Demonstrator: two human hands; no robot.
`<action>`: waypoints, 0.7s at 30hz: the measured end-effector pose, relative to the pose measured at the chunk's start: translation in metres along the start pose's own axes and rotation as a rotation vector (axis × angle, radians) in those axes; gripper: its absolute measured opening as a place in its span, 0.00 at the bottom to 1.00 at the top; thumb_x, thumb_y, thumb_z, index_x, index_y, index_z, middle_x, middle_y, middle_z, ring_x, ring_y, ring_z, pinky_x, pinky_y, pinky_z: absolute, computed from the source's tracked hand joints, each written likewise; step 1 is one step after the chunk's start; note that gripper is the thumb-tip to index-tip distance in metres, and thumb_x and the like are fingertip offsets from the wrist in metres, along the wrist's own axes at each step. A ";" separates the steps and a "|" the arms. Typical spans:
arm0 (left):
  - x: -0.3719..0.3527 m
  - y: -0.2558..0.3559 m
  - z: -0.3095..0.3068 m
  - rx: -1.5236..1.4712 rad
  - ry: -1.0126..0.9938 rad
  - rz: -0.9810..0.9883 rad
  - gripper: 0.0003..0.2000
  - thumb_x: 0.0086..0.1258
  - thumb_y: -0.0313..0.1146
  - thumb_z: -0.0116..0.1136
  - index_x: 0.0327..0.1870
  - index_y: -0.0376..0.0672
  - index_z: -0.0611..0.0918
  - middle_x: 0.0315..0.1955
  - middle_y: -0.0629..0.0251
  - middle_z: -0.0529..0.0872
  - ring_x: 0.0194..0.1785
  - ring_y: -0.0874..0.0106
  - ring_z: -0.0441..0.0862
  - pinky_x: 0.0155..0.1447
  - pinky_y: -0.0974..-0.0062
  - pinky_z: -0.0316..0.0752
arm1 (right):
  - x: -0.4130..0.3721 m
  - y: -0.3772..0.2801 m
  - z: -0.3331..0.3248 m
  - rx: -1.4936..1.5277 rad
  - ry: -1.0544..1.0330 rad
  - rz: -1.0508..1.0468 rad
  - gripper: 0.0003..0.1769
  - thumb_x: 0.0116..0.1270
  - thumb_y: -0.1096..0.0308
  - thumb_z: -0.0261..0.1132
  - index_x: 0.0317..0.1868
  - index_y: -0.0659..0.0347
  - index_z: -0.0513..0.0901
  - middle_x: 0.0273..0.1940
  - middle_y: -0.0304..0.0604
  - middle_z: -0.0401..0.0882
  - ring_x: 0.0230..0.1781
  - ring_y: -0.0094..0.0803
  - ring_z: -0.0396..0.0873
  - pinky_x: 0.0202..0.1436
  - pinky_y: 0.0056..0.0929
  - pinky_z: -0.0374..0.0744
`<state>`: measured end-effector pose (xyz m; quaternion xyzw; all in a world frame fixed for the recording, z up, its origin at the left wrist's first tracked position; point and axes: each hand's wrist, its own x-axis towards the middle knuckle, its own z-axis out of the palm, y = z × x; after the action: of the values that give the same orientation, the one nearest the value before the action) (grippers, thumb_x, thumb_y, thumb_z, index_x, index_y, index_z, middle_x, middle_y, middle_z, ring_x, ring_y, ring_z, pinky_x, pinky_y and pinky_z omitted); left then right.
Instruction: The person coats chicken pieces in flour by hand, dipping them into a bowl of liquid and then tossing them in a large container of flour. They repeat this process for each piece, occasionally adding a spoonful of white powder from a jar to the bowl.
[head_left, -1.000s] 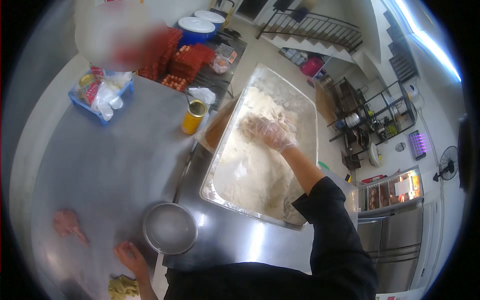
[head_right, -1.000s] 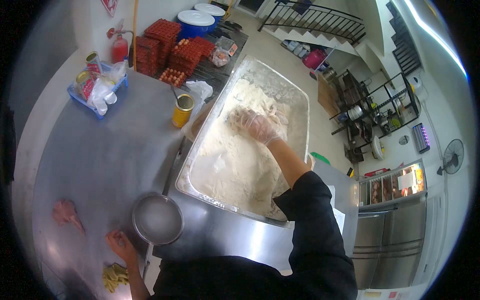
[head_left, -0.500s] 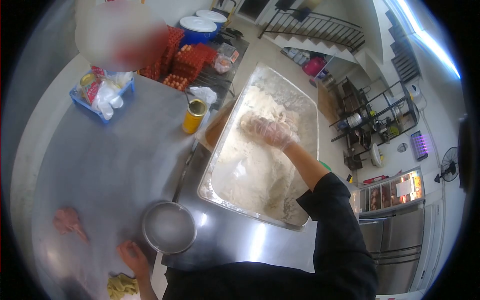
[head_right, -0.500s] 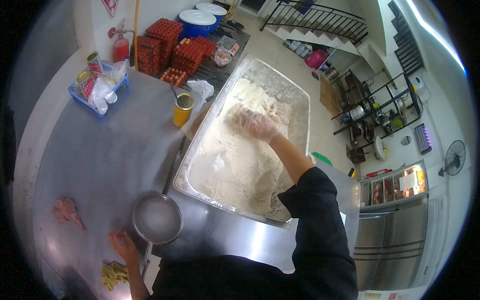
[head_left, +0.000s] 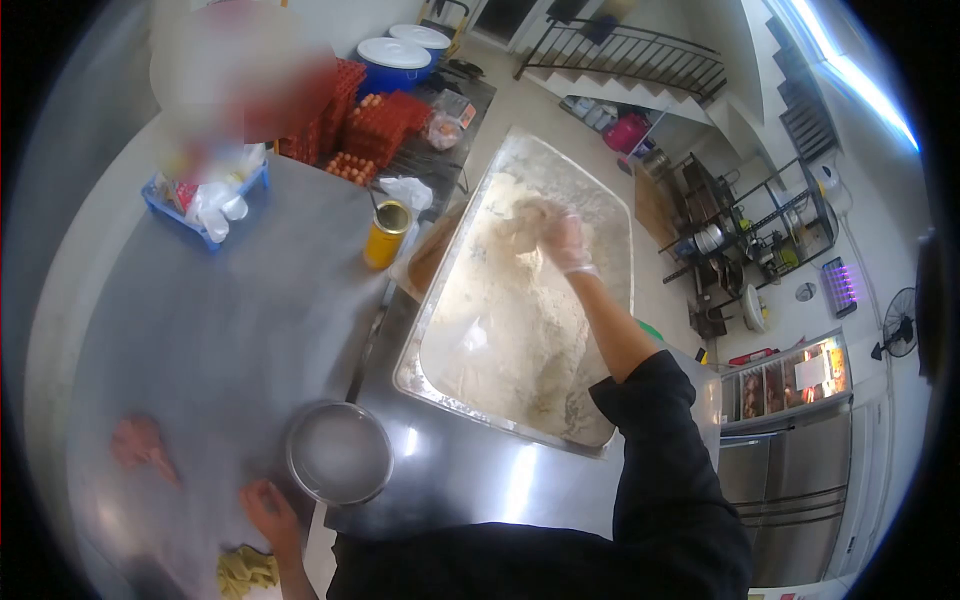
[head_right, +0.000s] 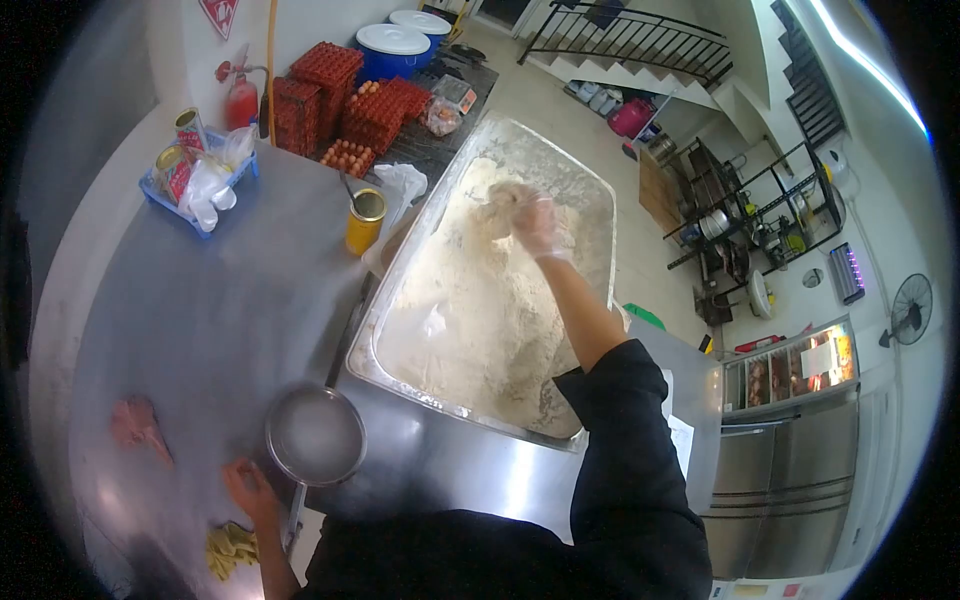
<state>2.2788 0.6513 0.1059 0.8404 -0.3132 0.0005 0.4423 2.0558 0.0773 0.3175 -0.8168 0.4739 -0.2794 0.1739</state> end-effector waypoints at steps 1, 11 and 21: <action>-0.001 0.000 0.001 -0.003 0.013 0.005 0.05 0.69 0.21 0.57 0.44 0.35 0.77 0.37 0.56 0.76 0.41 0.60 0.75 0.49 0.62 0.71 | 0.004 0.005 -0.003 0.079 0.001 0.058 0.08 0.68 0.74 0.65 0.42 0.57 0.91 0.34 0.38 0.89 0.29 0.24 0.82 0.32 0.24 0.81; 0.006 0.003 0.001 -0.023 -0.006 0.018 0.05 0.69 0.21 0.56 0.43 0.34 0.77 0.37 0.55 0.76 0.42 0.59 0.75 0.50 0.62 0.71 | 0.014 0.044 0.006 -0.555 -0.037 -0.533 0.11 0.69 0.73 0.56 0.40 0.65 0.86 0.29 0.46 0.83 0.28 0.30 0.82 0.29 0.26 0.79; -0.002 0.011 0.001 -0.017 -0.018 -0.014 0.04 0.69 0.21 0.56 0.43 0.35 0.78 0.38 0.55 0.77 0.43 0.58 0.77 0.50 0.62 0.72 | -0.001 0.086 0.099 -1.721 0.478 -1.205 0.13 0.67 0.75 0.57 0.50 0.68 0.78 0.32 0.38 0.75 0.29 0.26 0.77 0.27 0.25 0.77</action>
<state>2.2713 0.6470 0.1136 0.8388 -0.3113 -0.0131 0.4465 2.0582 0.0380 0.1924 -0.6881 0.0526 -0.0444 -0.7223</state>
